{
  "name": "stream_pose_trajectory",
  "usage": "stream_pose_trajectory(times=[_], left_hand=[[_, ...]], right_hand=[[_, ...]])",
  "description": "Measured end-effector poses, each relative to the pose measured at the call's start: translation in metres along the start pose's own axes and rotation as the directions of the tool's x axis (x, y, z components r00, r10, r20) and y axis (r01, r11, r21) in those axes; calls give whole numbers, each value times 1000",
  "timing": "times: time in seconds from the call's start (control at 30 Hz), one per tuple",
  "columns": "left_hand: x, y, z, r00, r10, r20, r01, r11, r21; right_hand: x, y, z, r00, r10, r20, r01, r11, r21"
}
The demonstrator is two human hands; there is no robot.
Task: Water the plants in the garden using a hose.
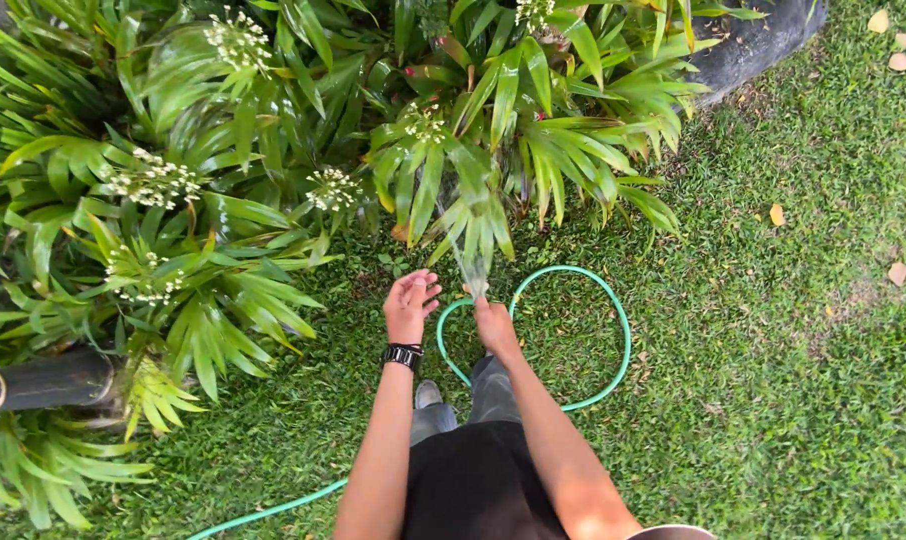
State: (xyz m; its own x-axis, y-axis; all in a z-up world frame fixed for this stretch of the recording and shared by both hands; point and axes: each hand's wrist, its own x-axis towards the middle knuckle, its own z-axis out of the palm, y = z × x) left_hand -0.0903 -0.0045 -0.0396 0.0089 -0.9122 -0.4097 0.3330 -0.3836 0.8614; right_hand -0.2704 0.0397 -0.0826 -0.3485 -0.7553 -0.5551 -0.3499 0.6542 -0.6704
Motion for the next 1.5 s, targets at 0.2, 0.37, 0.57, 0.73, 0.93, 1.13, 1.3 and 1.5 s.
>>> stream_pose_trajectory(times=[0.2, 0.37, 0.57, 0.73, 0.93, 1.13, 1.3, 1.5], left_hand=[[-19, 17, -42, 998, -27, 51, 29, 998, -51], [-31, 24, -71, 992, -71, 100, 74, 997, -23], [-24, 23, -63, 982, -108, 154, 114, 993, -34], [-27, 28, -45, 979, -71, 193, 83, 995, -54], [-24, 46, -48, 972, -30, 231, 49, 996, -77], [-20, 62, -66, 985, 5, 175, 6, 998, -60], [-23, 62, -77, 992, 33, 122, -19, 994, -112], [2, 49, -60, 988, 33, 152, -15, 993, -117]], right_hand=[[4, 41, 49, 999, -49, -20, 47, 997, -66], [-40, 16, 39, 992, 58, -110, -41, 988, 146], [-52, 5, 15, 972, 175, -159, -113, 935, 337], [-60, -43, 4, 986, 37, -162, 25, 929, 368], [-86, -141, -4, 983, -144, -118, 179, 901, 396], [-99, -190, 8, 975, -218, -52, 222, 915, 337], [-97, -195, 26, 964, -266, 3, 256, 933, 253], [-88, -194, 15, 968, -253, -11, 250, 949, 192]])
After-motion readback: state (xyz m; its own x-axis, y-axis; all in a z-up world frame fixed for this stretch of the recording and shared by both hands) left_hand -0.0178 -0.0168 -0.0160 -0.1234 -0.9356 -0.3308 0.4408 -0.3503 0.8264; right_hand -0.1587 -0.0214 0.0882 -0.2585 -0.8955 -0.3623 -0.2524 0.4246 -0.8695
